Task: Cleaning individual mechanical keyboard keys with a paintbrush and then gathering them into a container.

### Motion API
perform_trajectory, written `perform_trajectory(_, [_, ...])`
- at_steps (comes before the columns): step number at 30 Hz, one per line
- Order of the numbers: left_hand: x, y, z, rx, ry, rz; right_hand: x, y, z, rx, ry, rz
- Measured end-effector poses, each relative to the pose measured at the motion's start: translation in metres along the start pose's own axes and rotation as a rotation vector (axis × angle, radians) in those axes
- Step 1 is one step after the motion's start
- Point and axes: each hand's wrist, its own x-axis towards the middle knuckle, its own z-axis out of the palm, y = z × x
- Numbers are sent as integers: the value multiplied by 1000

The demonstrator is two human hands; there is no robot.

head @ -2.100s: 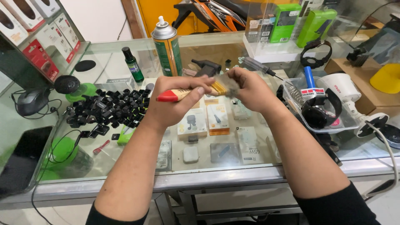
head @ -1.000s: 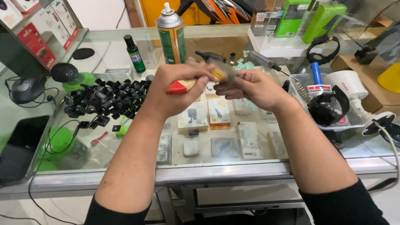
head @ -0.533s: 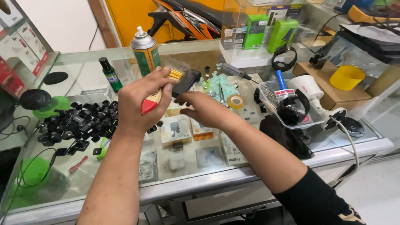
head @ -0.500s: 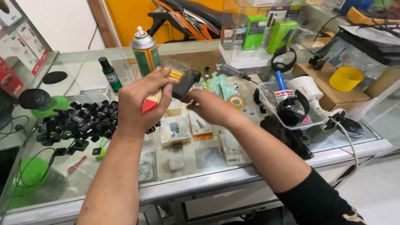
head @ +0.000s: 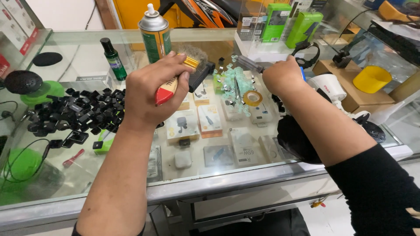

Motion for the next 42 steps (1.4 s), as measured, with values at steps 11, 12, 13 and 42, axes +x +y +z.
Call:
perform_trajectory(11, [3,4,-5,-43,-24,-51,-34,7,-74,454,-68,-66])
perform_trajectory(12, [3,4,-5,-54,-24,-53,-37,8,-88,568,-39,-112])
perform_trajectory(13, [3,6,-4,-53,-22,-54,-52,6,-107,567,-38,-114])
perform_trajectory(42, [0,26,31,-533,76,-804,-31,-83,-46,2366,222,-300])
